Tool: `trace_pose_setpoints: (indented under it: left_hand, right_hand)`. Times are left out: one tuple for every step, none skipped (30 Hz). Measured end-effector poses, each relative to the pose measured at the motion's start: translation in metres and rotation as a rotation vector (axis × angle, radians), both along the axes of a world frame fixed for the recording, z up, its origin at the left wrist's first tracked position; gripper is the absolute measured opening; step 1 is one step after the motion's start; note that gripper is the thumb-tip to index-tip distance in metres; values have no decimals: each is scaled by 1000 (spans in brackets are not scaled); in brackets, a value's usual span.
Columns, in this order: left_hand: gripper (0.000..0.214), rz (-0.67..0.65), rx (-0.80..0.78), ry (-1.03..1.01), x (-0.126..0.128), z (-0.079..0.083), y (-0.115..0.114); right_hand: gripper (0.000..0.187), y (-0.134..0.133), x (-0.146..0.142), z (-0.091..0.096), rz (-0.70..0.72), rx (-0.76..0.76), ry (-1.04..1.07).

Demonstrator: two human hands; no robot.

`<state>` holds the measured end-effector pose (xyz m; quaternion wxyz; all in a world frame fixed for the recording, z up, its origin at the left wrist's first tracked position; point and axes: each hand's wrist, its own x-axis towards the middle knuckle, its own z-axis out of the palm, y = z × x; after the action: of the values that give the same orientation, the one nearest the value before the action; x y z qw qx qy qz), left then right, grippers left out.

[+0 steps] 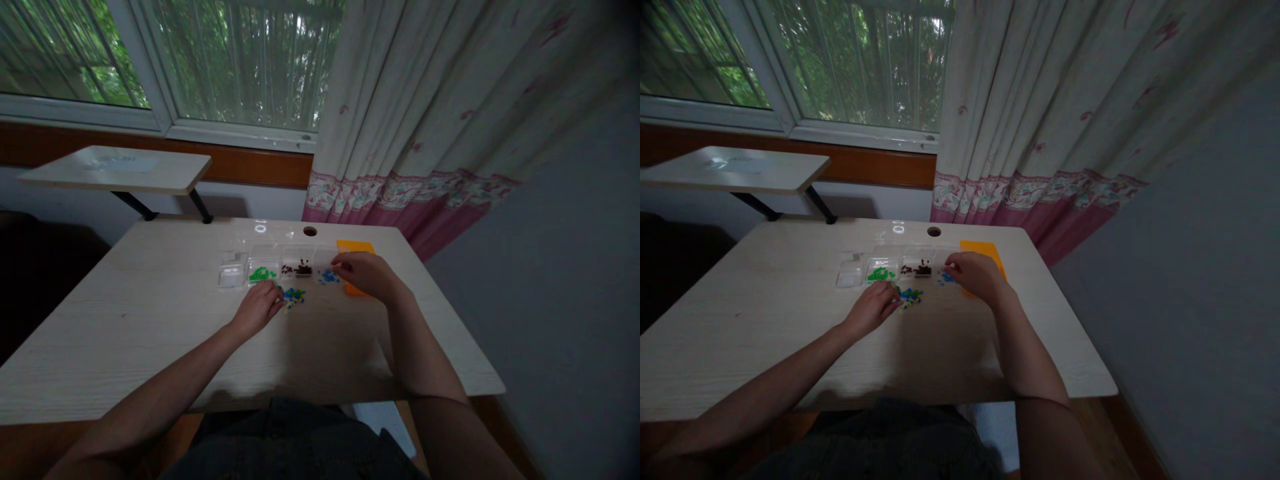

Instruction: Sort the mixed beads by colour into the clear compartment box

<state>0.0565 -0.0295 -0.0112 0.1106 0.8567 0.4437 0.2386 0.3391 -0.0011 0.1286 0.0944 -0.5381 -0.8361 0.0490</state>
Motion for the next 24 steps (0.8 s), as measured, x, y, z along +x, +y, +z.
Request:
trace_pose_setpoints:
  left_hand:
    - [19, 2, 2, 2, 0, 0, 0]
    - [19, 3, 4, 1, -1, 0, 1]
    - [20, 3, 6, -3, -1, 1, 1]
    - [20, 1, 7, -11, -2, 1, 2]
    - [20, 1, 8, -22, -2, 2, 2]
    - [21, 6, 9, -38, -3, 2, 3]
    - [21, 11, 8, -61, -3, 2, 3]
    - [22, 21, 6, -91, -4, 2, 3]
    - [22, 35, 2, -129, -4, 2, 4]
    - [23, 52, -4, -171, -5, 1, 4]
    - [24, 67, -14, -216, -5, 0, 4]
    - [25, 75, -27, -262, -5, -1, 4]
    - [25, 80, -44, -309, -5, -2, 4]
    - [26, 80, -64, -357, -4, -3, 4]
    - [27, 75, -87, -405, -4, -4, 4]
    - [29, 71, -110, -454, -3, -4, 4]
    - [31, 68, -135, -502, -3, -5, 5]
    - [34, 67, -162, -545, -2, -6, 5]
    - [36, 67, -193, -582, -2, -6, 6]
    - [39, 67, -226, -613, -2, -7, 6]
    - [41, 68, -264, -640, -2, -9, 7]
    - [42, 72, -303, -666, -2, -10, 7]
    - [43, 78, -345, -692, -3, -12, 8]
    - [43, 85, -385, -720, -3, -14, 9]
  right_hand:
    - [22, 0, -1, -1, 2, -3, -3]
    - [22, 0, -3, -1, 5, -6, -11]
    - [23, 0, -4, -2, 9, -11, -22]
    - [24, 0, -7, -3, 13, -18, -36]
    - [25, 0, -10, -4, 18, -29, -53]
    - [26, -1, -13, -6, 26, -43, -71]
    - [27, -1, -16, -8, 38, -56, -87]
    - [27, -2, -20, -10, 52, -66, -100]
    - [27, -3, -25, -13, 68, -76, -110]
    - [26, -4, -29, -16, 86, -85, -119]
    - [25, -5, -34, -19, 102, -94, -124]
    - [24, -6, -40, -22, 118, -105, -131]
    - [24, -7, -45, -26, 138, -116, -136]
    - [24, -8, -50, -30, 161, -123, -142]
    - [25, -9, -55, -33, 188, -128, -148]
    - [25, -11, -60, -36, 218, -129, -151]
    - [25, -12, -65, -39, 249, -129, -151]
    - [25, -14, -69, -41, 278, -131, -148]
    - [25, -16, -73, -43, 302, -133, -142]
    - [25, -18, -76, -44, 320, -136, -137]
    - [25, -19, -79, -45, 333, -137, -134]
    - [25, -21, -81, -47, 339, -132, -133]
    - [25, -22, -83, -48, 344, -124, -133]
    - [26, -23, -84, -49, 349, -111, -133]
